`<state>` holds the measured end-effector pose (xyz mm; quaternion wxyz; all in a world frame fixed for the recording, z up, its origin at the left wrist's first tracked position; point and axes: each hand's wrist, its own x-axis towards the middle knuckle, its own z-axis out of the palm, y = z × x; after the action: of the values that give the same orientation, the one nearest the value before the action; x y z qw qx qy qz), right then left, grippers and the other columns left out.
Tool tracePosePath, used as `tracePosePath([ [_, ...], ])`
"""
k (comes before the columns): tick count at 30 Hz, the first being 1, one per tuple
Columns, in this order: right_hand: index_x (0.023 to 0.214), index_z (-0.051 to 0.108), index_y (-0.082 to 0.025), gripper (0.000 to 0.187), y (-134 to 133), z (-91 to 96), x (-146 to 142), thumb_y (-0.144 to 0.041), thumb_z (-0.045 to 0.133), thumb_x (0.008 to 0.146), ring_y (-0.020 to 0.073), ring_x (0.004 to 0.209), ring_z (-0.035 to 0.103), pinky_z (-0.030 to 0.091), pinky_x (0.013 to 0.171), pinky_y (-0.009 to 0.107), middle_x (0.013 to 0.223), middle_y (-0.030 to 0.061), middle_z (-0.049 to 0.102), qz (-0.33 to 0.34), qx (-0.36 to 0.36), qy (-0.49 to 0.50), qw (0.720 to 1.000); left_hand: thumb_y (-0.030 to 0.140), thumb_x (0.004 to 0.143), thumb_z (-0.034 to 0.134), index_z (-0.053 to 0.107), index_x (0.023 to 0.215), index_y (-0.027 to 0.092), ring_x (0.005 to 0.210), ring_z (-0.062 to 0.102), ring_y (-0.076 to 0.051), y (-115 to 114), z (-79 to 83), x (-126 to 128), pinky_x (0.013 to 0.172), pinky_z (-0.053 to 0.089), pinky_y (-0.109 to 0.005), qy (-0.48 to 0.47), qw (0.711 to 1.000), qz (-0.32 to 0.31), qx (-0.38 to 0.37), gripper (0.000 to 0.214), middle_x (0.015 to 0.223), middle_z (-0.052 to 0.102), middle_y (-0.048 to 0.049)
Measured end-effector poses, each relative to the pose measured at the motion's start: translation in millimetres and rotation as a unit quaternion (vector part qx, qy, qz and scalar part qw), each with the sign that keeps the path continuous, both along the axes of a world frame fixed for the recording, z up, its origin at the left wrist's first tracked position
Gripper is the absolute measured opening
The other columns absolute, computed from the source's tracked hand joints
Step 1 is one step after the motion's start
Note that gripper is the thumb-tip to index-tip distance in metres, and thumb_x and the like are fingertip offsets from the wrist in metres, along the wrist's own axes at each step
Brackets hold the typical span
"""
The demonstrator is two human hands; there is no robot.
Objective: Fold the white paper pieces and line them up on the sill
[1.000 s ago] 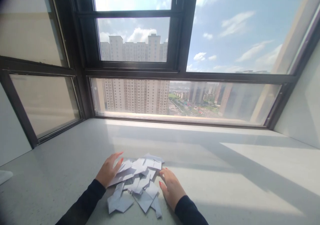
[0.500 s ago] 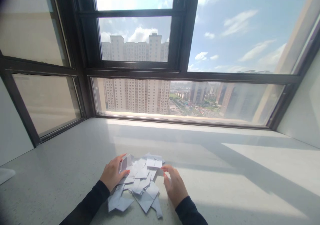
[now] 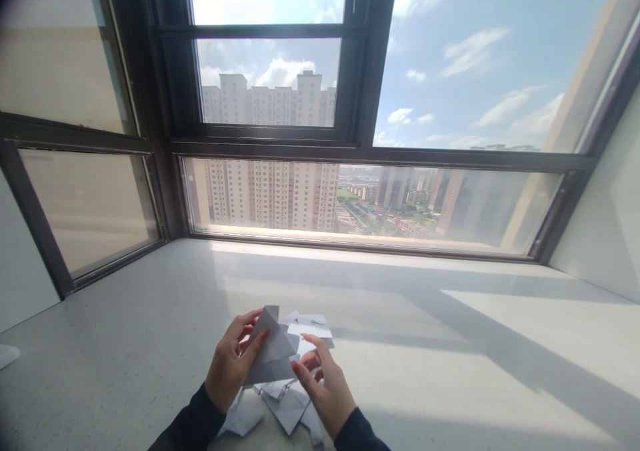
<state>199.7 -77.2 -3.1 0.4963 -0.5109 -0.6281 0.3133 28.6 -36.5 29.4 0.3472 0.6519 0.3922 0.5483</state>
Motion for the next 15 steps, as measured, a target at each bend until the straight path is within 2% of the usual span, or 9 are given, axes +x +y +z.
tracePosePath([
  [4,0.104,0.046,-0.018,0.043,2.4,-4.0,-1.4,-0.047,0.050,0.072,0.0147,0.060,0.054,0.041,0.053,0.025,0.066,-0.0007,0.055,0.030,-0.027,0.064,0.997,0.034,0.069,0.056,0.053,0.093,0.016,0.077,0.058,-0.018,0.7,-2.9,3.8,0.064,0.048,-0.028,-0.071,0.994,-0.039,-0.077,0.030,0.087,0.060,-0.0065],
  [6,0.093,0.052,-0.017,0.039,4.5,-5.8,-1.6,-0.048,0.052,0.070,0.0149,0.060,0.054,0.041,0.051,0.025,0.067,0.0010,0.057,0.051,-0.033,0.070,0.996,0.034,0.068,0.058,0.053,0.085,0.015,0.068,0.059,-0.017,-0.1,-4.1,5.9,0.059,0.046,-0.026,-0.088,0.985,-0.088,-0.119,0.026,0.076,0.062,-0.0047],
  [9,0.071,0.057,-0.016,0.034,7.3,-7.6,-0.6,-0.049,0.054,0.068,0.0144,0.056,0.051,0.040,0.049,0.024,0.062,0.0017,0.056,0.040,-0.029,0.056,0.997,0.035,0.067,0.058,0.052,0.078,0.015,0.060,0.058,-0.015,-2.7,-4.7,9.3,0.052,0.043,-0.022,-0.111,0.972,-0.147,-0.145,0.023,0.067,0.061,-0.0018],
  [11,0.064,0.055,-0.015,0.033,8.2,-7.6,1.3,-0.049,0.054,0.068,0.0134,0.055,0.050,0.039,0.048,0.023,0.058,0.0008,0.054,0.022,-0.024,0.063,0.997,0.035,0.068,0.058,0.050,0.077,0.016,0.062,0.057,-0.014,-3.3,-4.5,9.4,0.054,0.043,-0.021,-0.137,0.972,-0.140,-0.132,0.023,0.067,0.061,-0.0009],
  [15,0.069,0.052,-0.016,0.032,7.6,-3.8,4.8,-0.049,0.053,0.068,0.0108,0.049,0.047,0.037,0.043,0.022,0.059,-0.0009,0.051,0.001,-0.023,0.113,0.993,0.042,0.070,0.053,0.042,0.082,0.020,0.053,0.058,-0.013,1.4,-5.3,3.4,0.048,0.043,-0.022,-0.188,0.969,-0.071,-0.147,0.028,0.065,0.059,0.0021],
])
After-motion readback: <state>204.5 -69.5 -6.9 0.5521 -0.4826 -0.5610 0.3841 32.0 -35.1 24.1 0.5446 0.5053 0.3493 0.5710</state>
